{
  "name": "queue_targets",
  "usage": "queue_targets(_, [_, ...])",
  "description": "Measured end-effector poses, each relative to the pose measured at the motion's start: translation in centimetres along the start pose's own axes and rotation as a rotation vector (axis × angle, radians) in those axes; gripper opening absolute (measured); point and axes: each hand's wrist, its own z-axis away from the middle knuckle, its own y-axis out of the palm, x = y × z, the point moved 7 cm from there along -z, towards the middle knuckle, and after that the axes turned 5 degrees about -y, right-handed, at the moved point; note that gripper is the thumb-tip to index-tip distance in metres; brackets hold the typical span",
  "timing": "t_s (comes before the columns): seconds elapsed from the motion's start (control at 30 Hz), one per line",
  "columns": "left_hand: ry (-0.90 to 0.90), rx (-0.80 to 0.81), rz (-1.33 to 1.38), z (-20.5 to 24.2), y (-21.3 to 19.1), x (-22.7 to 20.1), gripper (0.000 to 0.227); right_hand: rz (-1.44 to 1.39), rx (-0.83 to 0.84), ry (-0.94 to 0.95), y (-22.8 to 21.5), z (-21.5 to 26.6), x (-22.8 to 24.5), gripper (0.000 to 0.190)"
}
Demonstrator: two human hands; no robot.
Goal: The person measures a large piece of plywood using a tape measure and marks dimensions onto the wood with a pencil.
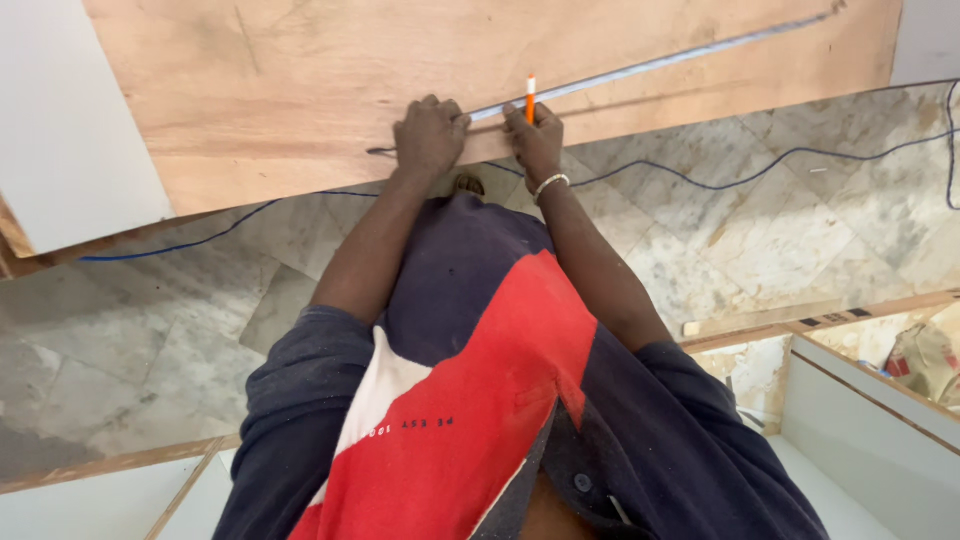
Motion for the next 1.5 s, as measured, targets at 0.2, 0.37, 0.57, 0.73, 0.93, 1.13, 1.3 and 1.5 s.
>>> queue_targets(0.2, [-0.072, 0.007, 0.280, -2.0, 2.0, 4.1, 0.025, -0.023, 0.120, 0.045, 5.9, 1.9, 3.2, 0.018])
queue_targets(0.37, [-0.255, 0.187, 0.730, -0.7, 4.4, 6.1, 0.029, 0.108, 0.169, -0.101, 8.8, 1.6, 1.6, 0.015])
queue_targets(0.57, [-0.434, 0.305, 1.074, 0.7, 3.8, 6.9, 0.030, 0.294, 0.175, -0.107, 10.8, 0.1, 1.8, 0.017])
queue_targets(0.73, [-0.541, 0.371, 1.329, -0.9, 4.7, 5.8, 0.026, 0.236, 0.197, 0.016, 11.8, -1.6, 2.5, 0.015])
queue_targets(0.93, [-0.609, 0.344, 1.076, -0.5, 7.4, 0.8, 0.024, 0.270, 0.166, 0.080, 5.4, -8.3, 2.4, 0.019])
queue_targets(1.13, [-0.762, 0.235, 1.049, -0.4, 14.5, -3.9, 0.032, 0.391, 0.296, 0.000, 0.5, -13.4, 1.9, 0.020])
queue_targets(1.3, [-0.878, 0.207, 0.933, -1.6, 15.5, -6.3, 0.039, 0.444, 0.333, 0.009, -1.0, -16.3, 2.4, 0.026])
queue_targets(1.5, [-0.882, -0.023, 0.713, 1.3, 15.3, -8.3, 0.044, 0.588, 0.409, -0.093, -0.8, -16.1, 3.5, 0.026])
